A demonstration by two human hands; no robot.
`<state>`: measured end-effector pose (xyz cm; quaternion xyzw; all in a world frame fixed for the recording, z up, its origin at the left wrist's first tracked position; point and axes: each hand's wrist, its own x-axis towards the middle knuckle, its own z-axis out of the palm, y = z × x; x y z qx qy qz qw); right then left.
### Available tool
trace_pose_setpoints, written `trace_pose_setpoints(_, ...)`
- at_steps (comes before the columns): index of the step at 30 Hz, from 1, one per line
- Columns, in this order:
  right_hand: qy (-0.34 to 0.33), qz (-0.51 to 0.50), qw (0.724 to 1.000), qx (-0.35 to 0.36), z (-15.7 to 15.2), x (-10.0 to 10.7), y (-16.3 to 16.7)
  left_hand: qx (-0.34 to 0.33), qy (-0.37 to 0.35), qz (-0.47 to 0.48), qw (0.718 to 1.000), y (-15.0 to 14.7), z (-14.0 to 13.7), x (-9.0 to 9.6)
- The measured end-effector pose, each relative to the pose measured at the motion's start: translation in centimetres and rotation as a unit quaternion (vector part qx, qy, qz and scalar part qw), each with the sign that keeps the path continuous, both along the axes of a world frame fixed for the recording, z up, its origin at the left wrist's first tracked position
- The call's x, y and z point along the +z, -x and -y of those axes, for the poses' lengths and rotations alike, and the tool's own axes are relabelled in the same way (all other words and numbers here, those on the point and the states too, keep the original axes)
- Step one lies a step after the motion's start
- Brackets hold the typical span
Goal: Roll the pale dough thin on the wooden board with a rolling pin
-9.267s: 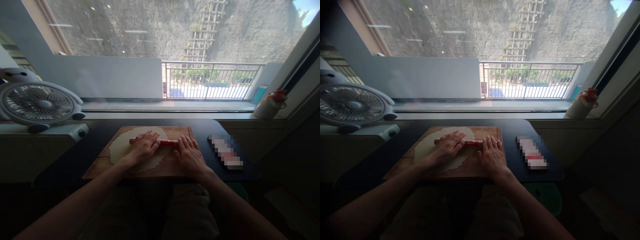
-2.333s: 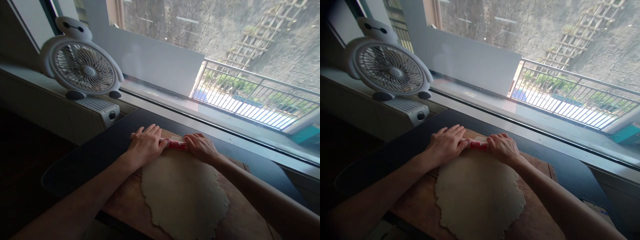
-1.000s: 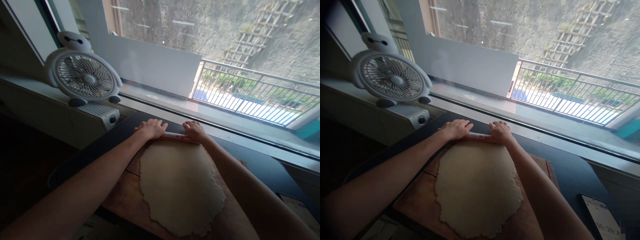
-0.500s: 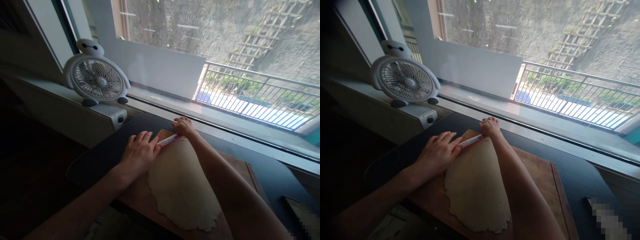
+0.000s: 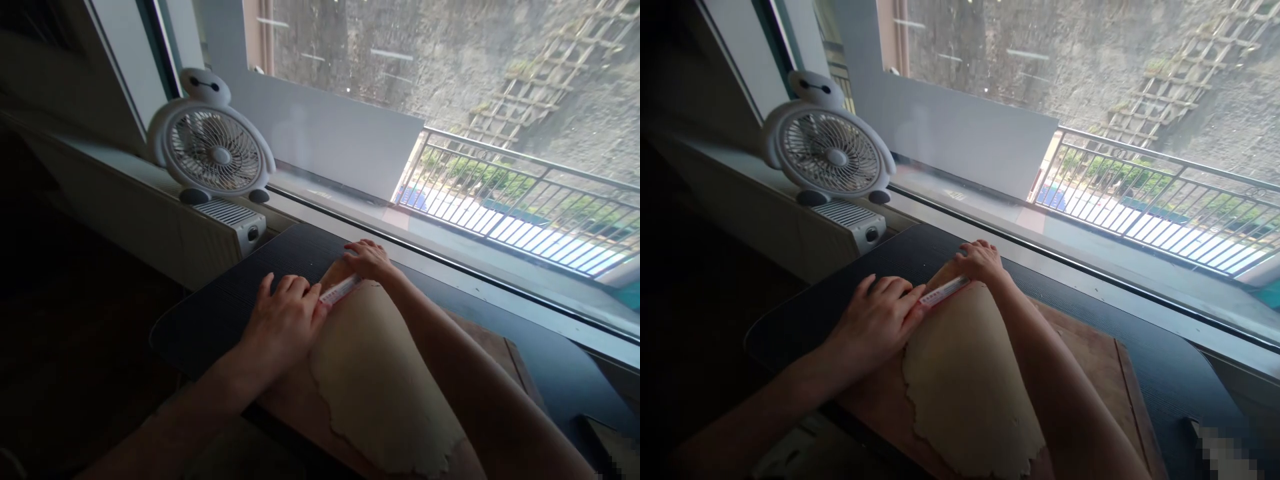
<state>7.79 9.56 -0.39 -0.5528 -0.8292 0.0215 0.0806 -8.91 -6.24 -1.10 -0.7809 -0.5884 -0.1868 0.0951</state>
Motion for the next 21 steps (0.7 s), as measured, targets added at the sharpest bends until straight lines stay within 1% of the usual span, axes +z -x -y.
trace_pose_setpoints(2, -0.007, -0.009, 1.0, 0.0, -0.4, 0.2, 1.2, 0.007, 0.008, 0.005, 1.0, 0.2, 0.1, 0.1)
trace_pose_setpoints(3, -0.007, -0.012, 1.0, 0.003, -0.1, 0.2, 1.0, 0.004, 0.01, 0.01, 1.0, 0.1, 0.4, 0.1)
trace_pose_setpoints(5, -0.007, -0.007, 1.0, 0.029, 1.3, -0.1, -0.5, -0.019, 0.011, 0.024, 0.999, -0.6, 1.4, -0.2)
trace_pose_setpoints(8, -0.015, 0.011, 0.997, 0.075, 4.1, -0.7, -4.5, -0.065, 0.01, 0.042, 0.997, -1.9, 2.8, -0.7)
trace_pose_setpoints(10, -0.024, 0.018, 0.997, 0.077, 5.0, -0.9, -6.2, -0.075, 0.006, 0.044, 0.996, -2.2, 3.0, -0.9)
trace_pose_setpoints(11, -0.023, 0.025, 0.997, 0.069, 5.0, -0.9, -6.4, -0.071, 0.007, 0.042, 0.997, -2.1, 2.8, -0.9)
trace_pose_setpoints(13, -0.008, 0.047, 0.997, 0.056, 4.0, -0.7, -5.1, -0.048, 0.023, 0.033, 0.998, -1.5, 2.0, -0.7)
trace_pose_setpoints(15, 0.004, 0.06, 0.997, 0.047, 2.4, -0.4, -2.5, -0.003, 0.049, 0.016, 0.999, -0.7, 0.9, -0.4)
trace_pose_setpoints(17, 0.0, 0.05, 0.998, 0.039, 1.2, 0.1, 0.1, 0.036, 0.071, -0.004, 0.997, -0.2, 0.2, -0.1)
trace_pose_setpoints(18, -0.006, 0.04, 0.998, 0.038, 1.0, 0.3, 0.9, 0.045, 0.075, -0.011, 0.996, -0.1, 0.1, 0.1)
trace_pose_setpoints(20, -0.012, 0.029, 0.999, 0.038, 1.8, 0.4, 1.0, 0.04, 0.067, -0.019, 0.997, -0.6, 0.8, 0.2)
trace_pose_setpoints(21, -0.016, 0.025, 0.999, 0.04, 2.8, 0.2, 0.2, 0.028, 0.055, -0.02, 0.998, -1.1, 1.5, 0.1)
